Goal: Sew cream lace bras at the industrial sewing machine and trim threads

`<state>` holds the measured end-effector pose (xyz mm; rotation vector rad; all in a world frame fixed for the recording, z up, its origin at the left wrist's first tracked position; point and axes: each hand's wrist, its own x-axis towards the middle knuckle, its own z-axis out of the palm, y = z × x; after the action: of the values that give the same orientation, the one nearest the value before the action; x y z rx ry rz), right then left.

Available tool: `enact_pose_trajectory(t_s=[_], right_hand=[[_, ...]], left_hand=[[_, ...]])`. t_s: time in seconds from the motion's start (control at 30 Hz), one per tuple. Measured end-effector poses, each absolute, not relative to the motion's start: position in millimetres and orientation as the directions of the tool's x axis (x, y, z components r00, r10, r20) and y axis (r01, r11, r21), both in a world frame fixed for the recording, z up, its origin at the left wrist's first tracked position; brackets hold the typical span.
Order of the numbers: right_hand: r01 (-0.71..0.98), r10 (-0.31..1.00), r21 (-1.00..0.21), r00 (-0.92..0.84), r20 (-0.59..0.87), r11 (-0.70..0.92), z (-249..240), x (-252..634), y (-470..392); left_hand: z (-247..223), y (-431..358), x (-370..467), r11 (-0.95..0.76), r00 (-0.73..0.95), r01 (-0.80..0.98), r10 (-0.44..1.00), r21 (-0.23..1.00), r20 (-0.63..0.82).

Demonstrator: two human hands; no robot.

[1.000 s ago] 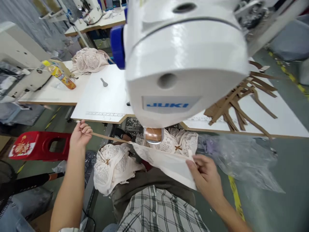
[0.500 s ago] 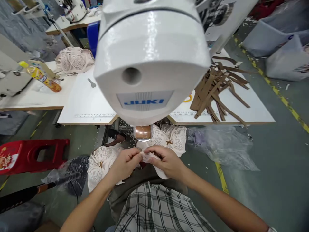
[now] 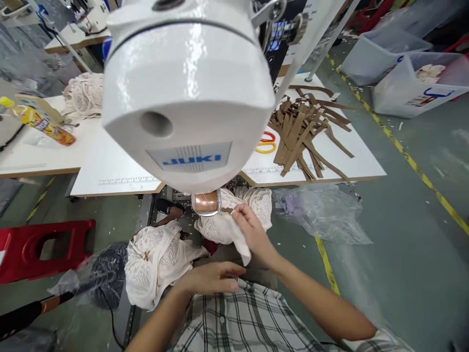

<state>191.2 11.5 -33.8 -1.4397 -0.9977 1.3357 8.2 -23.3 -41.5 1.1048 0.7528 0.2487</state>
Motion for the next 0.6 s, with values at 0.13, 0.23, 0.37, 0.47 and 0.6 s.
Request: enact_pose_trajectory(t_s=[0.13,0.23,0.37,0.47,0.6], right_hand=[[-0.022,0.979,-0.989,0.143,-0.146,-0.144,-43.6,162.2,-14.0],[0.063,0.988,-0.997,0.149,-0.026,-0.035,-54.8,147.5,-28.7],[0.06,0.993,-0.998,0.121,0.003,-0.005,-67.6,140.7,-37.9],[0.055,0.999,-0.998,0.036,-0.022,-0.024,-67.2,151.0,-37.9],[0.331,0.98,-0.923,-0.053,0.19,0.197,-53.4,183.5,-24.8]], left_hand=[[-63.5,-37.9,38.0,0.688,0.595,-0.386,0.695,0.614,-0.404],[-59.5,-38.3,54.7,0.597,0.365,-0.528,0.802,0.604,-0.474],[-44.5,-35.9,63.9,0.443,-0.011,-0.606,0.826,0.66,-0.564],[-37.6,-33.3,56.2,0.447,-0.085,-0.533,0.817,0.719,-0.571],[-31.1,-27.0,27.8,0.447,0.068,-0.131,0.895,0.885,-0.441]])
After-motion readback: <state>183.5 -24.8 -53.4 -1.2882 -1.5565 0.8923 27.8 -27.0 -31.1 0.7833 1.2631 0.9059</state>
